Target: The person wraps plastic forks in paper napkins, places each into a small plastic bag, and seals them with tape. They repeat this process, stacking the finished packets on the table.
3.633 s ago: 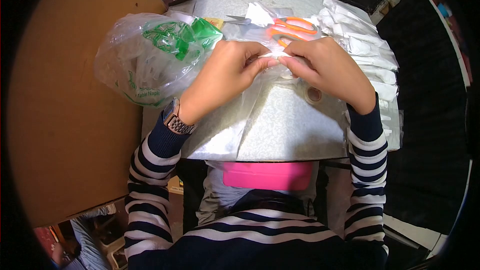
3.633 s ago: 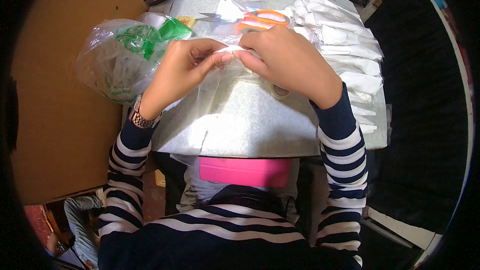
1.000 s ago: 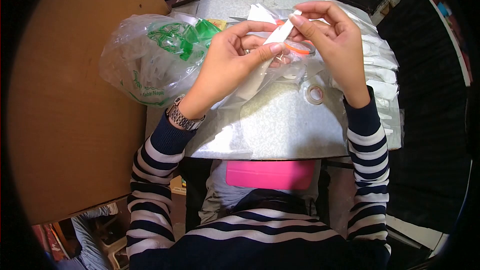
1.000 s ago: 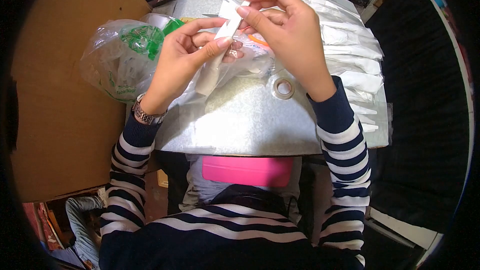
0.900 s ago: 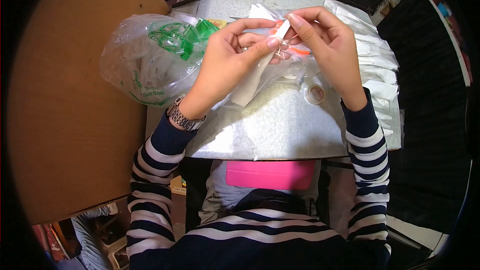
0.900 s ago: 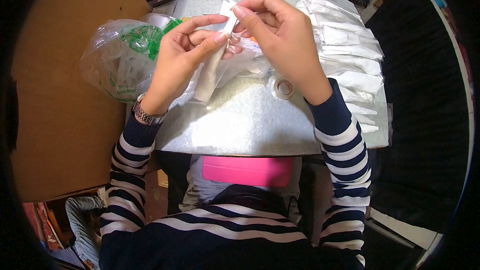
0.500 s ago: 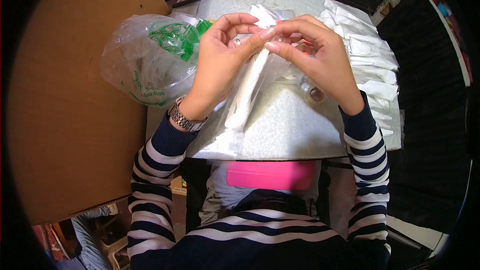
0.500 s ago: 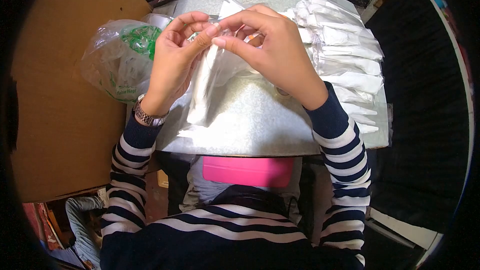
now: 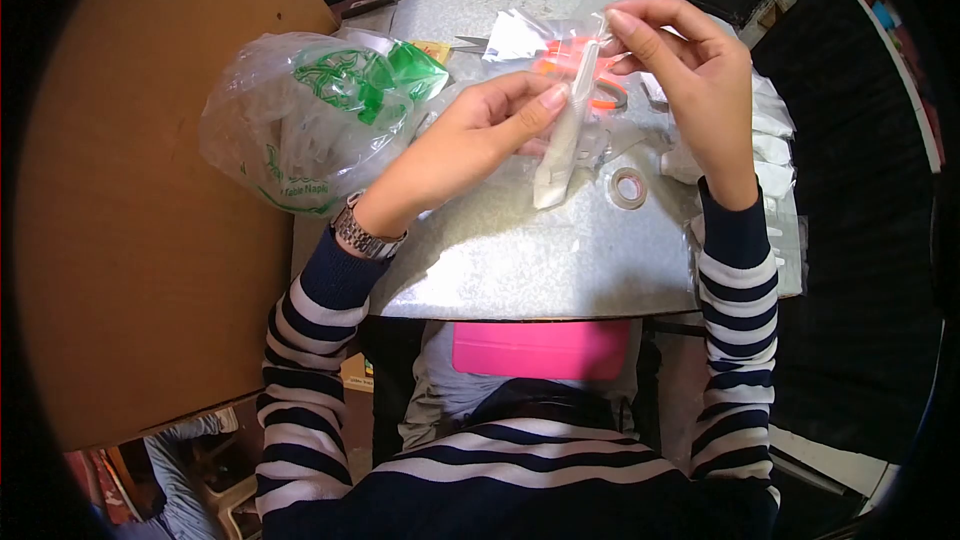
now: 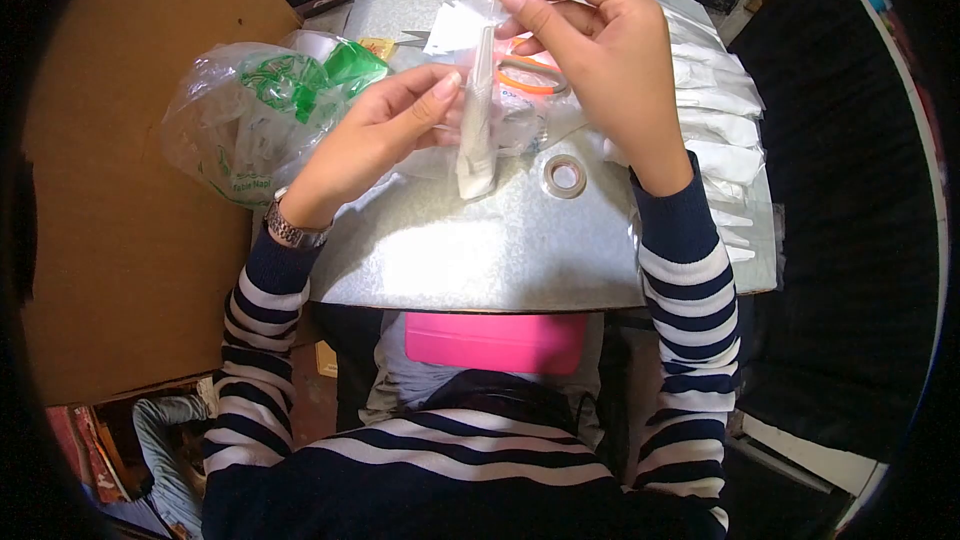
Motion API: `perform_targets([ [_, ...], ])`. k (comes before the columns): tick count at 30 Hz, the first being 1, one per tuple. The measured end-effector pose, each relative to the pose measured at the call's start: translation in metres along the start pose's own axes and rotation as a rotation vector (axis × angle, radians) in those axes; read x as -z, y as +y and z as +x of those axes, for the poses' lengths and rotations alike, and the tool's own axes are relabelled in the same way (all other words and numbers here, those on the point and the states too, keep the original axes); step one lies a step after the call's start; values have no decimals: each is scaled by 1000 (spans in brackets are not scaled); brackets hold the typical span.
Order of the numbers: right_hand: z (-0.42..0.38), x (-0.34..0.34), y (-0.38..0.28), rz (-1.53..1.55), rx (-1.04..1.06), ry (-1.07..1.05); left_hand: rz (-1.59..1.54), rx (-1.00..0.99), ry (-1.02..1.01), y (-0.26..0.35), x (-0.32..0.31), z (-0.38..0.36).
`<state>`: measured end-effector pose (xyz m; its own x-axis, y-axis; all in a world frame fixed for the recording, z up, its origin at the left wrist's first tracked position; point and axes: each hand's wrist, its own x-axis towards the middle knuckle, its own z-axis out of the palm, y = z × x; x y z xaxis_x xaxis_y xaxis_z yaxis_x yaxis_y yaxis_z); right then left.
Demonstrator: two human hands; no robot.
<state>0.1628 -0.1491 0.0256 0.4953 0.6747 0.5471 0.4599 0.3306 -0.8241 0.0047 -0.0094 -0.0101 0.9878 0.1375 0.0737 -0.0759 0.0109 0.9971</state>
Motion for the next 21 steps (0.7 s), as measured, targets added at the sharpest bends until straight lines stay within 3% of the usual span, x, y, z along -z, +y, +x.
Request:
perform_targets([
  [6,1,7,-4,-7,-26,68,-19,66,-188,-10,-4,4],
  [21,6,19,1,-91,84,206,-213,96,-334,-24,-20,4],
])
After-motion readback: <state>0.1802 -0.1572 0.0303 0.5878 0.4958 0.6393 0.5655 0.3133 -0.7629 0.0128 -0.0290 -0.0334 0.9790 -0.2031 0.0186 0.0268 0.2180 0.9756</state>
